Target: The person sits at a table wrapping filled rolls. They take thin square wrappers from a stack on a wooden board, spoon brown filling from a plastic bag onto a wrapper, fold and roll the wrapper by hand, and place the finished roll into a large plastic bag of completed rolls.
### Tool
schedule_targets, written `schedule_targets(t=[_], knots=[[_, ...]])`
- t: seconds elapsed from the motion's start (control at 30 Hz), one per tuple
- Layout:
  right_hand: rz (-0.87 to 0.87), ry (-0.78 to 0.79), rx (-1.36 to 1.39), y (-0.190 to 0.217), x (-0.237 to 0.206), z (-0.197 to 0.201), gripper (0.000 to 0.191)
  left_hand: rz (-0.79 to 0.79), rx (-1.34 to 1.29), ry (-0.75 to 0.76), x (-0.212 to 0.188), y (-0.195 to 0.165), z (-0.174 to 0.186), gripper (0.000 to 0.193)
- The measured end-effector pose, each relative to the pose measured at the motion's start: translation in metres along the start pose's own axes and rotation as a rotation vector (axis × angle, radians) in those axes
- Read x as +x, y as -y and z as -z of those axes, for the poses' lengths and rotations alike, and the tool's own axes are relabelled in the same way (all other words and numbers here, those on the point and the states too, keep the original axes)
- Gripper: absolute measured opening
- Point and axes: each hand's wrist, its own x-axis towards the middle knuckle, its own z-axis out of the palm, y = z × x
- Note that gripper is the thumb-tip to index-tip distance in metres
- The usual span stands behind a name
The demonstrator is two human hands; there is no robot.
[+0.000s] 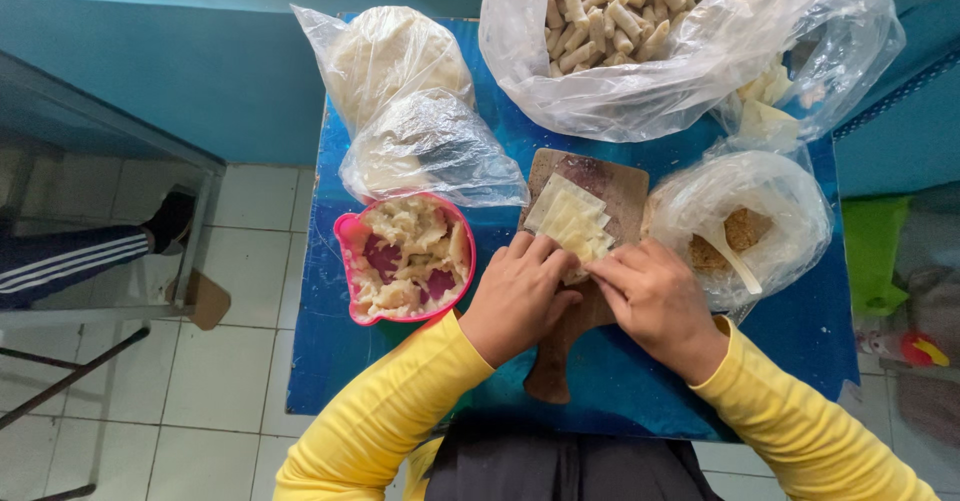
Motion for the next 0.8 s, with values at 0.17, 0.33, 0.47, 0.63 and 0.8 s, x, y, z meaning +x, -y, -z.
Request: schedule_targets(t=[0.17,0.33,0.47,0.63,0.8], knots=[[-0.08,0.009,0.064,-0.002,0.003,-0.003,0.014,0.022,0.067,-0.005,0.0,0.0,-0.007,0.014],[-0.09,0.065,0.061,-0.002,0.002,-0.001,0.018,0.051,0.001,-0.043,0.0,0.002,-0.011,0.007],[-0.137,0.036,0.009,-0.004,0.004,-0.008,0.01,0.083,0.01,-0.046,0.003,-0.003,-0.014,0.006],[-0.223,0.048,0.008,-0.01,0.009,-0.015,0.013,0.228,-0.057,-0.012,0.009,-0.005,-0.014,0.01],[-0.181,0.003,0.151,-0.01,0.01,-0.011,0.011,0.163,-0.127,-0.064,0.01,0.001,-0.014,0.009]])
